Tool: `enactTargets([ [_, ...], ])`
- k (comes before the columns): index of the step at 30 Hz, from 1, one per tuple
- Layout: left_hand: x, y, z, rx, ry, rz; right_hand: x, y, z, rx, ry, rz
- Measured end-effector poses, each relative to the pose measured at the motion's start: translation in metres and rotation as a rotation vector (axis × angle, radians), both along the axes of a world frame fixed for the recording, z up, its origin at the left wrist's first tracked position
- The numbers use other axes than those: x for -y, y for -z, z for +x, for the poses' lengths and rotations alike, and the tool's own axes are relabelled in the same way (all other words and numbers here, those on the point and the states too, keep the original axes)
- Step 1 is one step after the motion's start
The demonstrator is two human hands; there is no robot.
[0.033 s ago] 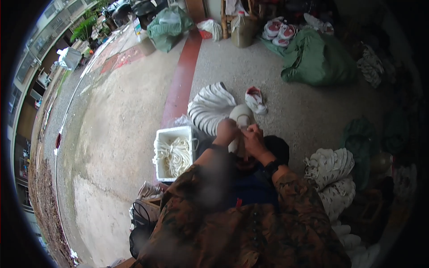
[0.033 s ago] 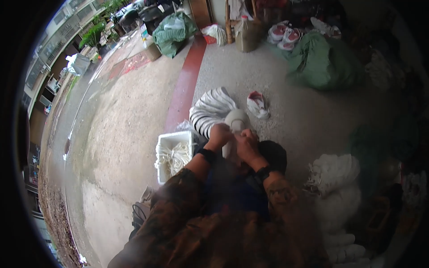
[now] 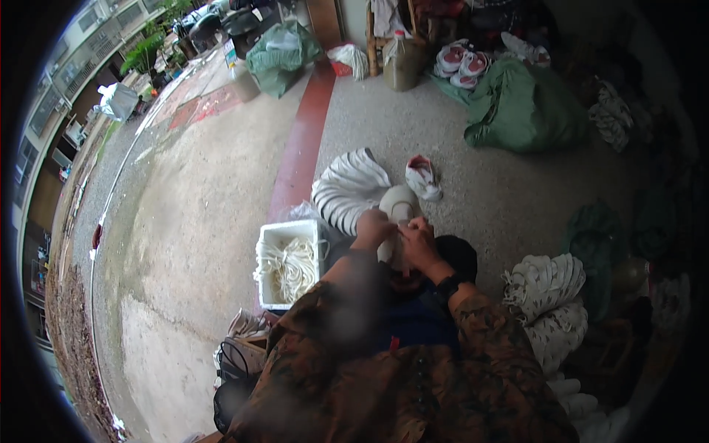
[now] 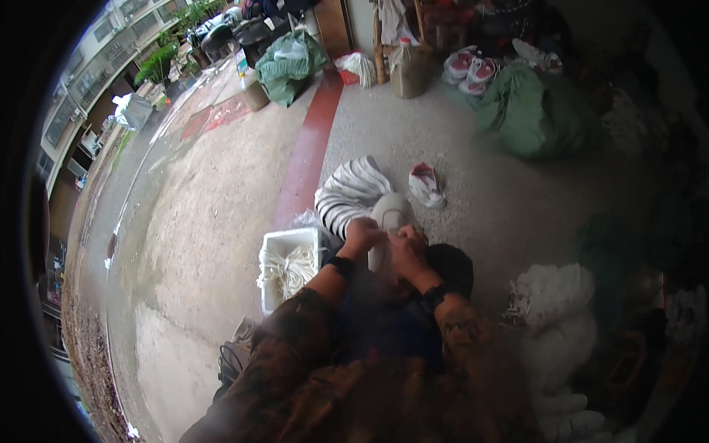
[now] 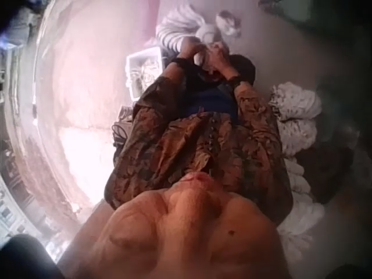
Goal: Lacing shoelaces into a white sneaker during manufacturing.
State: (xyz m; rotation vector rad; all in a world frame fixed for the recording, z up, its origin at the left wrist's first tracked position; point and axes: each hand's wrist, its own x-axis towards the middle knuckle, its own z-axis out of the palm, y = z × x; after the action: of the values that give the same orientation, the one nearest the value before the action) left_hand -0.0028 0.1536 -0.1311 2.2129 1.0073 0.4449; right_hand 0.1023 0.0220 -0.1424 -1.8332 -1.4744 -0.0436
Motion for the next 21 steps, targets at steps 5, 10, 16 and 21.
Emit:
enactTargets([
  [5, 0.033, 0.005, -0.012, 0.097, -0.127, 0.205, 0.003, -0.026, -0.021, 0.029, -0.004, -0.072],
  [10, 0.057, -0.027, -0.007, -0.070, -0.004, 0.289, 0.007, -0.023, -0.015, 0.065, 0.027, -0.032],
  [16, 0.054, -0.051, -0.011, -0.346, 0.304, 0.310, 0.004, -0.020, -0.013, 0.136, 0.021, -0.017],
  [21, 0.028, -0.009, -0.015, -0.383, 0.439, 0.489, -0.003, -0.017, -0.015, 0.208, 0.052, -0.118],
])
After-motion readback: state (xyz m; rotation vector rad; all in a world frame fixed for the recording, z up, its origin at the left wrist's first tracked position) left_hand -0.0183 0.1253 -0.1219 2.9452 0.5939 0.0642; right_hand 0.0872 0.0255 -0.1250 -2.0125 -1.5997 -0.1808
